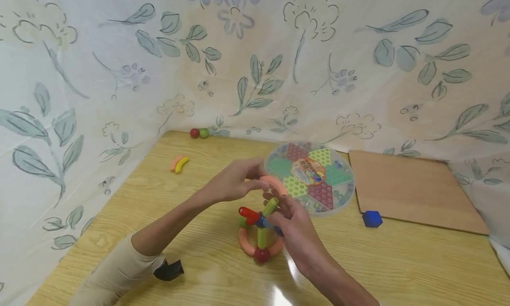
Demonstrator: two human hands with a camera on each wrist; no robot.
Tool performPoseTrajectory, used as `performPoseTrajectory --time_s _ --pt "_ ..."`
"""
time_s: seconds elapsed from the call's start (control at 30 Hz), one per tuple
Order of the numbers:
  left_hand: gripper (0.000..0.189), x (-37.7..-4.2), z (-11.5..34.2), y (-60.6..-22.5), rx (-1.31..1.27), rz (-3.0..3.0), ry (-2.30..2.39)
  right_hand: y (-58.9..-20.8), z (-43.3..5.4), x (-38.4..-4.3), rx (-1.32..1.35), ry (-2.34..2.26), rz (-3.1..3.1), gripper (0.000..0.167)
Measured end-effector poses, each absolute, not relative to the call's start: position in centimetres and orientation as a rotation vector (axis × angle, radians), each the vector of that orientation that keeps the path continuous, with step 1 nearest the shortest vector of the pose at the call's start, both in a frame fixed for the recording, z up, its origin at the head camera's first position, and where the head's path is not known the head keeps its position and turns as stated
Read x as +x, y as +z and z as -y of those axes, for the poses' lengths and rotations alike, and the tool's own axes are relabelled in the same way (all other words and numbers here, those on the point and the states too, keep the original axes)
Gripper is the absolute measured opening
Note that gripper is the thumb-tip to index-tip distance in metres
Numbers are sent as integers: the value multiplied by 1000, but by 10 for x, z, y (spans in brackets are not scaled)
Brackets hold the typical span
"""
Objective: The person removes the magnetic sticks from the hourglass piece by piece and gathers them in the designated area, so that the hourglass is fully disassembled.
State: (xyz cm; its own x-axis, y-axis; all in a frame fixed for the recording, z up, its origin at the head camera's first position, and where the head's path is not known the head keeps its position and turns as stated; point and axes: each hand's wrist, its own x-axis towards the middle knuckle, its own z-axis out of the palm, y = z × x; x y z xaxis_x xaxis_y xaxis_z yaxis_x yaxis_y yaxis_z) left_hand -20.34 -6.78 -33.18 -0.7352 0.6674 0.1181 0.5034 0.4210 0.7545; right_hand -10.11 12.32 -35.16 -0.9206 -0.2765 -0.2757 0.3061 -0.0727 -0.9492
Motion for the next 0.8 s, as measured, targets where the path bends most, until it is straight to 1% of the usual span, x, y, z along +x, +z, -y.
performPoseTrajectory --time_s 0.13,0.27,0.4,0.5,0.73,0.8 --pt "11 -206 76 -335 964 -2540 1257 -352 -123 -101 18 -2068 -1798 74" --pt "13 -212 90 -340 917 -2695 1256 -352 -123 -101 6 -2058 -1820 75" --pt "21 -223 111 -348 841 -2943 1170 -353 -123 -101 18 -2074 -1817 74" --pt "23 -233 131 -358 749 -3118 1077 -353 -122 -101 32 -2086 -1809 73" --pt "19 -257 182 -392 587 -3476 689 -352 -123 -102 59 -2073 -1831 69" --pt "16 -263 194 -402 505 -3528 554 -352 -124 -102 52 -2066 -1847 67"
